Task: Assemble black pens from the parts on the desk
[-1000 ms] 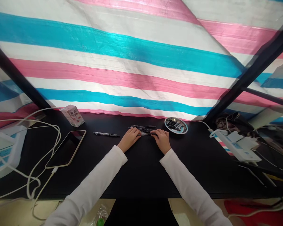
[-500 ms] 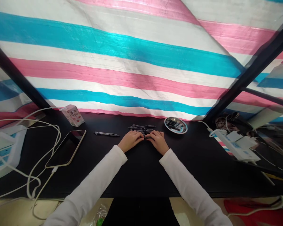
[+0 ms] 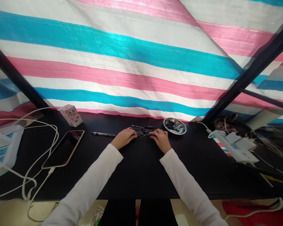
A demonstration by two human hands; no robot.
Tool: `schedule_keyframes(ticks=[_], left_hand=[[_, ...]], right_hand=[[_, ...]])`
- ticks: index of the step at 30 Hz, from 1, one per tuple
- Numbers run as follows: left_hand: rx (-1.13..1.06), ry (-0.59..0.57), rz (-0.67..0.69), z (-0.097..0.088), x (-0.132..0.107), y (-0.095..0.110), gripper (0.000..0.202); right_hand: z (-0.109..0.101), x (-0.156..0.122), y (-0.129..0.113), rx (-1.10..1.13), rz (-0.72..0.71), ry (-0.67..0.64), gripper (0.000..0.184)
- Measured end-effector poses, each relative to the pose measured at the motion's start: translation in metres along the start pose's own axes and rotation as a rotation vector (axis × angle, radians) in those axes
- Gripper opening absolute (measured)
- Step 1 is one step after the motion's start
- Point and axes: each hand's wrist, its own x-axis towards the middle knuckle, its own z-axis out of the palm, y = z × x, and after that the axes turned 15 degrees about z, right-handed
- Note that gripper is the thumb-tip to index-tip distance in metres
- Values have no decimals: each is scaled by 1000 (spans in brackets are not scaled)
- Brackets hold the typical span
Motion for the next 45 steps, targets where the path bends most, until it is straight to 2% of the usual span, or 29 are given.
schedule_keyframes(ticks=[17,22,29,31,33,37,39,42,45], left_hand=[[5,36,22,-3,0,1,16],[9,43,46,-1,2,2,16],[14,46,72,3,4,9,15],[22,46,65,4,4,10,15],[30,50,54,6,5,11,16],[16,39,83,10,6,15,16],[10,25,106,13,7,18,16],[20,17,102,17,9,21,15],[36,13,75,19,11,23,11]], right_hand=[[5,-2,-4,27,-4,-40,18],[5,-2,-6,46,10,-17,30],[0,-2,-11,76,-68,-53,25],[-3,1,-6,57,-61,-22,26],[-8,4,3,17,11,77,27],[-17,10,27,-135,363,403,32],[-17,11,35,-195,475,462,32],[-14,10,32,-182,462,431,28],[-8,6,14,-50,284,308,24]])
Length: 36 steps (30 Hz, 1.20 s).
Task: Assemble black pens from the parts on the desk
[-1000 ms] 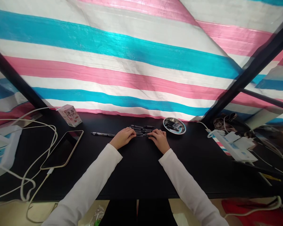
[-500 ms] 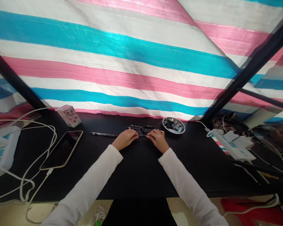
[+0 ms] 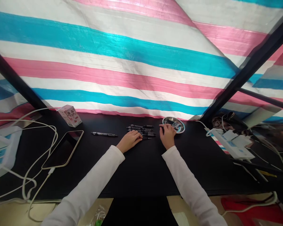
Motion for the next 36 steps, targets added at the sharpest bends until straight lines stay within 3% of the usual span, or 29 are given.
schedule_keyframes(ticks=[4,8,15,21,23,26,29,32,36], left_hand=[[58,8,-26,3,0,0,9],[122,34,-69,2,-1,-2,9],[301,87,-255,-17,-12,-7,16],[546,52,-622,-44,-66,-21,34],[578,15,-702,-50,-86,-24,31],[536,-17,-683,-53,-108,-24,21],[451,-17,-624,-54,-113,-18,20],[300,20,-555,-54,-103,0,22],[33,136,-411,-47,-70,34,24]], right_hand=[[0,-19,-23,144,-265,-275,25],[1,-30,-33,165,-392,-437,27],[5,-31,-32,107,-385,-487,29],[4,-31,-33,111,-382,-483,28],[3,-31,-34,121,-374,-482,28],[3,-31,-34,144,-357,-483,27],[2,-31,-34,168,-342,-488,26],[-2,-30,-37,208,-326,-494,25],[-11,-29,-41,288,-307,-521,31]])
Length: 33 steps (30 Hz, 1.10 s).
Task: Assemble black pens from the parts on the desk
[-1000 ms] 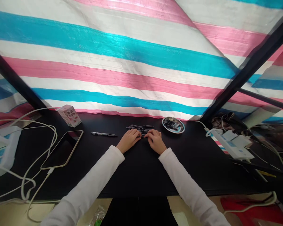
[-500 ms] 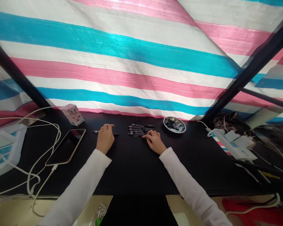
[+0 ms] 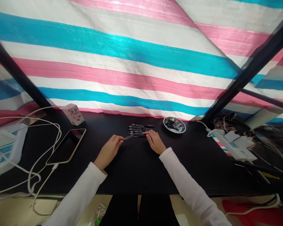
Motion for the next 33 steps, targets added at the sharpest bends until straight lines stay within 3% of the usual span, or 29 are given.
schedule_keyframes(ticks=[3,6,9,14,33], left_hand=[[28,-48,121,17,17,30,22],[166,-81,224,36,38,44,20],[261,-104,299,52,58,43,21],[213,-163,353,67,77,29,15],[84,-214,202,55,68,27,15]], right_hand=[[-1,-2,-1,-21,-28,-10,35],[2,-2,6,-137,-56,-51,43],[4,1,17,-222,-43,-70,49],[3,6,29,-283,43,31,49],[1,6,12,-286,-24,113,41]])
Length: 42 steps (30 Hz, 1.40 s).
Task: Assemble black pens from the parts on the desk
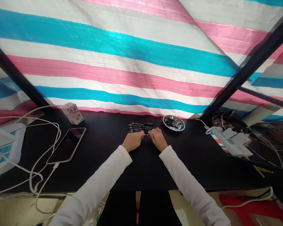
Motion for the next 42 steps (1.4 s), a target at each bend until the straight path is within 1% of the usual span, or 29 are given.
schedule_keyframes(ticks=[4,8,10,12,14,15,16,19,22,25,29,31,34,35,38,42], left_hand=[[-3,-19,-20,-1,-1,-2,16],[-1,-35,-52,1,-3,-8,17],[3,-28,-61,2,-4,-11,16],[10,-6,-59,2,-3,-13,15],[27,22,-42,2,-2,-13,15],[41,36,-31,1,-2,-12,17],[58,47,-17,1,-2,-12,18],[100,64,32,0,-1,-12,24],[107,48,68,0,-3,-14,24],[103,17,59,0,-4,-16,23],[91,-8,43,1,-5,-15,24],[97,-7,41,1,-4,-15,24],[118,9,39,1,-5,-16,23],[128,14,41,1,-5,-16,23],[161,27,55,1,-5,-19,23],[178,41,97,3,-5,-23,20]], right_hand=[[1,-1,-3,-4,4,10,37],[1,-3,-4,48,23,25,23],[0,-5,-4,79,29,21,20],[-2,-6,-5,100,25,1,24],[-4,-7,-6,114,24,-12,38],[-4,-7,-7,116,26,-15,42],[-4,-7,-7,114,31,-14,41],[-1,-5,-5,75,43,-20,29],[2,-4,-2,69,18,-44,28],[3,-3,0,130,-14,-25,19],[1,-4,-1,146,-2,12,12],[1,-4,-2,133,11,6,13],[1,-5,-3,119,35,0,34],[2,-5,-3,115,39,-2,36],[3,-5,-2,93,34,-22,27],[4,-3,1,89,8,-52,23]])
